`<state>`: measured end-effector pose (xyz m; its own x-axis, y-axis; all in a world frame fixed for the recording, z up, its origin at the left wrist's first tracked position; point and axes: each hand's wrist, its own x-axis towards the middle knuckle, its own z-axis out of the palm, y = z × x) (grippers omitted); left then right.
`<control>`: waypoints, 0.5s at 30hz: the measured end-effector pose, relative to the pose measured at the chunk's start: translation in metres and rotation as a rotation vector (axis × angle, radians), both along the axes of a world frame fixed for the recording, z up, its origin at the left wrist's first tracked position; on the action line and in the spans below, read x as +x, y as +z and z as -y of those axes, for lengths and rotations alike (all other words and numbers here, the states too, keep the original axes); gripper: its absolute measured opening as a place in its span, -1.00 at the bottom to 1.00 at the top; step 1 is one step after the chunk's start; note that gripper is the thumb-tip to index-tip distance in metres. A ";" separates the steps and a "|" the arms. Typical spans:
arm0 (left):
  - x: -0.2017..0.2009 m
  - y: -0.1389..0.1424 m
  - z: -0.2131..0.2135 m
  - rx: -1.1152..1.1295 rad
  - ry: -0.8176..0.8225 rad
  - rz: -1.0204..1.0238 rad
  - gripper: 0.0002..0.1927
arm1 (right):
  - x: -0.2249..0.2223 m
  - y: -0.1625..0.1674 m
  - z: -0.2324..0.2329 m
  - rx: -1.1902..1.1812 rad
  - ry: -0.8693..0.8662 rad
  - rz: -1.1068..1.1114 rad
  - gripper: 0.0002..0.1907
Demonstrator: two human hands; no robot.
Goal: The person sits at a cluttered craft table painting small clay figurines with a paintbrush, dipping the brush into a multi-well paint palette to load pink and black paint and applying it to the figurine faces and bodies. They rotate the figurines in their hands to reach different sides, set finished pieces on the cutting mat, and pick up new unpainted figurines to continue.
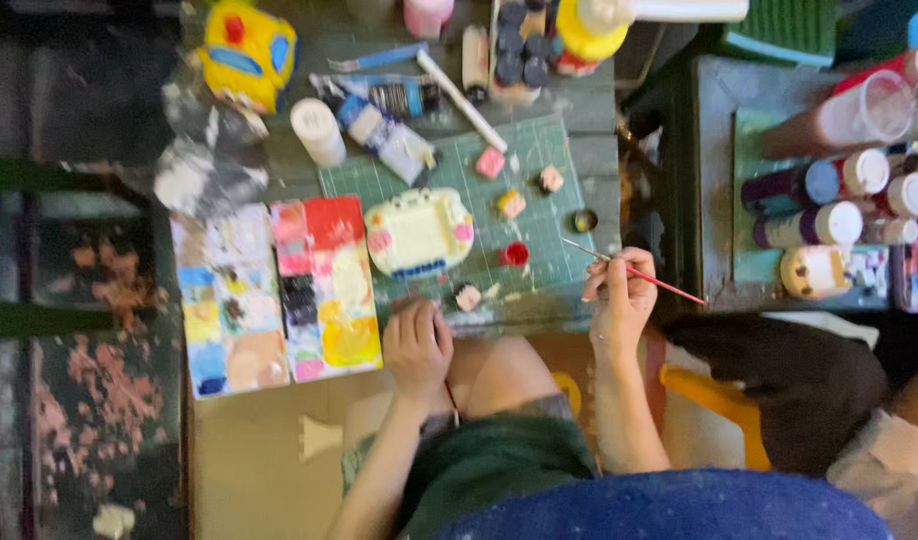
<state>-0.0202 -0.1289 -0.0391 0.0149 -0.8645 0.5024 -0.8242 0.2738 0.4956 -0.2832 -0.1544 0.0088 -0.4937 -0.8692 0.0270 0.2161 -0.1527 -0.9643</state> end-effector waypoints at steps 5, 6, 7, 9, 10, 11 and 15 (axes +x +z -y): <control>0.006 0.024 -0.004 -0.019 -0.002 -0.001 -0.77 | 0.030 0.088 0.090 -0.045 0.159 -0.366 -0.84; 0.008 0.028 -0.008 0.005 -0.001 -0.024 -0.77 | 0.041 0.105 0.116 -0.129 0.238 -0.452 -0.88; 0.009 0.031 -0.011 0.024 0.002 -0.048 -0.77 | 0.055 0.122 0.143 -0.157 0.328 -0.460 -0.91; 0.013 0.034 -0.011 0.043 0.012 -0.068 -0.76 | 0.092 0.151 0.201 -0.272 0.466 -0.431 -0.82; 0.015 0.035 -0.012 0.048 0.022 -0.065 -0.76 | 0.114 0.164 0.230 -0.320 0.434 -0.507 -0.81; 0.016 0.038 -0.013 0.054 0.034 -0.063 -0.75 | 0.133 0.179 0.259 -0.366 0.403 -0.583 -0.80; 0.025 0.049 -0.011 0.094 0.047 -0.090 -0.76 | 0.195 0.215 0.312 -0.209 0.159 -1.279 -0.84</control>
<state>0.0047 -0.1179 0.0103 0.0980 -0.9052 0.4136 -0.7862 0.1844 0.5898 -0.0878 -0.4665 0.2241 0.0888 -0.8375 0.5391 -0.8013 -0.3815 -0.4608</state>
